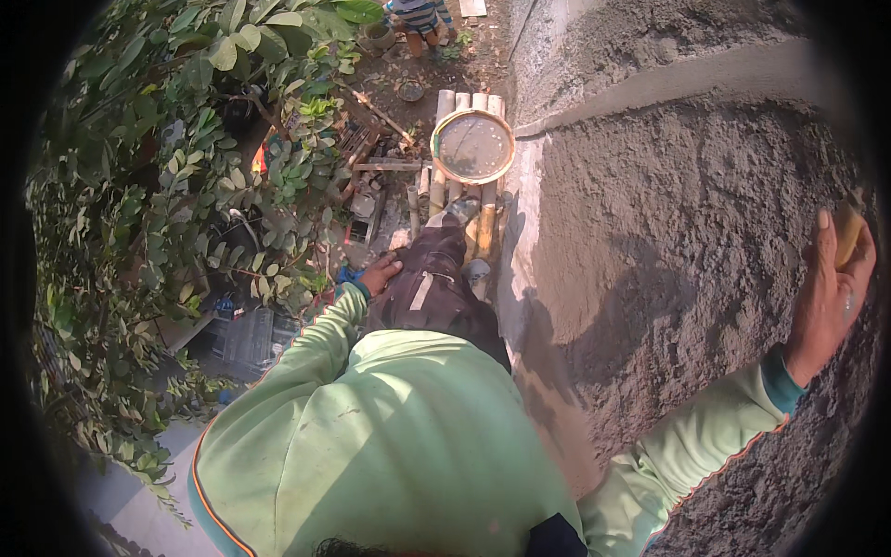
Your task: The person hammers a nail into a wooden plank on bamboo scaffolding, then scoops wet cement from a bucket and applies it to a wall using a trowel. The person smooths the cement on the wall surface.
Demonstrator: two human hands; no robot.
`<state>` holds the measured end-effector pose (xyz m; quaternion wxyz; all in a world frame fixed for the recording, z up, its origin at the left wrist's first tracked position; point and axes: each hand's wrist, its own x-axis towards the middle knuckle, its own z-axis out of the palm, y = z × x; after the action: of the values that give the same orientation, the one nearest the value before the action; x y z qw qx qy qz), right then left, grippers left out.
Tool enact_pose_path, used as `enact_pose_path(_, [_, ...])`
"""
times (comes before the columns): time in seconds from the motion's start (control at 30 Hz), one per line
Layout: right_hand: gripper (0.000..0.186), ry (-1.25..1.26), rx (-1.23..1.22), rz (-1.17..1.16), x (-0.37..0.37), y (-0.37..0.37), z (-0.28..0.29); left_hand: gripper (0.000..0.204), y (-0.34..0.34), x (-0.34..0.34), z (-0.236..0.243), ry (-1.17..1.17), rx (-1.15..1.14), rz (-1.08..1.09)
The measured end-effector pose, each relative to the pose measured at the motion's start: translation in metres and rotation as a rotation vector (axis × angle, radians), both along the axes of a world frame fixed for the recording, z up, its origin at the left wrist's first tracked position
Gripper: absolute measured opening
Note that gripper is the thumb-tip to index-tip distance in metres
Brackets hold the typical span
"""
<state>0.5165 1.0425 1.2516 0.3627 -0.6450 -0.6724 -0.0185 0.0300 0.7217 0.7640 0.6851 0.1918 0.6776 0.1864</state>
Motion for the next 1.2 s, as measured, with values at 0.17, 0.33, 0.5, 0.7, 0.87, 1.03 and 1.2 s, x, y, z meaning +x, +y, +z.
enact_pose_path(0.17, [0.047,-0.029,-1.327,-0.346,0.076,-0.186,-0.353,0.060,-0.063,-0.010,-0.033,-0.228,0.116,-0.380])
enact_pose_path(0.33, [0.030,0.665,-1.524,-0.667,0.079,-0.390,-0.435,0.049,-0.184,-0.046,0.018,0.036,0.079,-0.641])
enact_pose_path(0.5, [0.023,0.444,-1.714,-0.625,0.100,-0.445,-0.458,0.034,-0.309,-0.035,0.031,0.463,0.040,-0.831])
enact_pose_path(0.7, [0.023,0.500,-1.603,-0.304,0.086,-0.401,-0.512,0.043,-0.361,-0.042,0.013,0.441,0.037,-0.824])
enact_pose_path(0.87, [0.022,0.493,-1.579,-0.168,-0.007,-0.293,-0.496,0.053,-0.323,-0.034,-0.021,0.198,-0.256,0.473])
enact_pose_path(1.03, [0.030,0.559,-1.607,-0.121,-0.091,-0.200,-0.485,0.059,-0.250,-0.014,0.012,0.130,-0.109,0.579])
enact_pose_path(1.2, [0.036,0.523,-1.709,-0.035,-0.123,-0.129,-0.549,0.064,-0.232,-0.012,0.027,0.097,-0.171,0.501])
